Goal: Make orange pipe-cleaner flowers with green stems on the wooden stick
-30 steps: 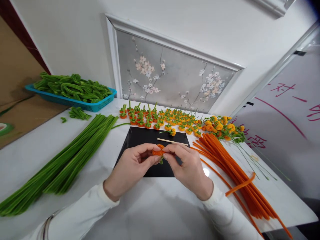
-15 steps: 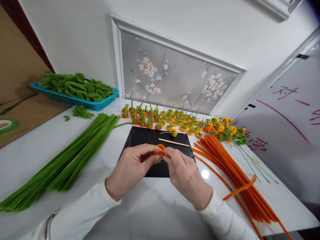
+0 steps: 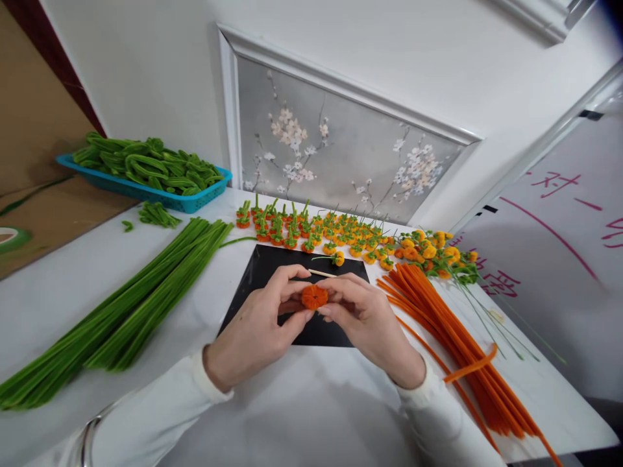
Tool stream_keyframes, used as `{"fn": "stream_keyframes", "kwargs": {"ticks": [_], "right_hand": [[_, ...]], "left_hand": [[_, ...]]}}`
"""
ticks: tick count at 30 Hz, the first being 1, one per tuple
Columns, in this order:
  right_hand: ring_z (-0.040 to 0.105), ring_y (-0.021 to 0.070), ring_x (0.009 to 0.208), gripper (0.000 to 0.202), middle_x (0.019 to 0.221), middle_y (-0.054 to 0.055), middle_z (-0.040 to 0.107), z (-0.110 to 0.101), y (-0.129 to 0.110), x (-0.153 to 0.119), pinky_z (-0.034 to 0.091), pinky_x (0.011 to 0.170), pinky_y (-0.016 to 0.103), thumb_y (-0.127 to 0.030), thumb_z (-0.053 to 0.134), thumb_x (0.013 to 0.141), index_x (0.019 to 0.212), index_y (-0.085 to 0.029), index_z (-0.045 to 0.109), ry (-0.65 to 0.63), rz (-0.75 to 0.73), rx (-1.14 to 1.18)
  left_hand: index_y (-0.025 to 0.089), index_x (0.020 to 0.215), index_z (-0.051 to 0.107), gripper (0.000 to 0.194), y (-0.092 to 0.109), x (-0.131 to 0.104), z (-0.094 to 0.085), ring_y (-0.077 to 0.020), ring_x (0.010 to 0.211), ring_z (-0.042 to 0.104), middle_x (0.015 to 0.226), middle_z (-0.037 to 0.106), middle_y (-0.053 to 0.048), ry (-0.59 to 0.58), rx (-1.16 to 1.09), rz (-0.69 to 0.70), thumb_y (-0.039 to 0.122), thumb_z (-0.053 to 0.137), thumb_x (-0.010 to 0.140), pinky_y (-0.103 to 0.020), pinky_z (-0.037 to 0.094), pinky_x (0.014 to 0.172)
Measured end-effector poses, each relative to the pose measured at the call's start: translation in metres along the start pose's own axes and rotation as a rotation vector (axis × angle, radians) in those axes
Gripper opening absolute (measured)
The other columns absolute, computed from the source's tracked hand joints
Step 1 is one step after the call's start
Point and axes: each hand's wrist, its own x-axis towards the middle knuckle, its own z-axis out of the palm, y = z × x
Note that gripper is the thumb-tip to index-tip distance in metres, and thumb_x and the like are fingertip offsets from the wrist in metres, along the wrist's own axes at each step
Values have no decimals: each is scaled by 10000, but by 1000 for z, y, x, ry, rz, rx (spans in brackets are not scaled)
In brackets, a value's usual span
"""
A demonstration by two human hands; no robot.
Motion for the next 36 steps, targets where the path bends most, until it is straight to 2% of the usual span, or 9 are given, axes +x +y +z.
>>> {"fn": "stream_keyframes", "kwargs": {"ticks": [5,12,16,21,25,30,36], "right_hand": [[604,134,729,212,854,21,588,4,0,-1,531,634,245,-171,649,783,979,-221,587,96,32,11],[557,107,681,205,807,-6,560,4,-6,0,490,604,222,-176,704,744,897,-206,571,159,-28,-111],[535,102,664,231,783,-17,548,2,-7,0,470,600,223,-200,737,720,876,-204,567,112,-28,-66],[536,93,660,165,887,9,577,-4,-6,2,457,584,227,-232,621,828,989,-226,584,84,-23,36],[565,113,693,87,800,10,607,-4,-6,4,446,584,229,-225,572,861,910,-211,642,17,-4,-5],[584,127,708,94,807,21,626,0,-5,3,476,609,246,-233,563,863,896,-201,645,35,32,16],[586,135,712,106,827,33,629,2,-11,3,488,640,268,-225,543,867,883,-204,646,32,-23,-83]], "left_hand": [[220,1065,475,271,1,3,1,-155,1009,631,1099,637,-33,23,-206,-41,148,571,822,-264,531,859],[187,1044,587,228,5,3,1,-161,976,645,1072,669,-47,35,-225,-61,167,582,818,-273,533,873],[170,994,615,201,5,5,1,-172,912,667,981,703,-45,44,-244,-115,181,616,793,-283,551,829],[176,940,647,160,4,5,2,-160,852,671,926,710,-31,43,-234,-105,185,631,781,-280,553,804],[180,916,616,171,0,6,4,-157,818,670,881,696,-20,65,-289,-138,187,657,751,-296,556,787],[156,755,622,69,1,7,4,-170,831,634,912,642,-46,91,-177,-127,220,646,743,-314,540,776],[157,737,666,68,4,4,3,-186,918,604,995,600,-72,122,-64,-112,209,623,747,-305,523,801]]}}
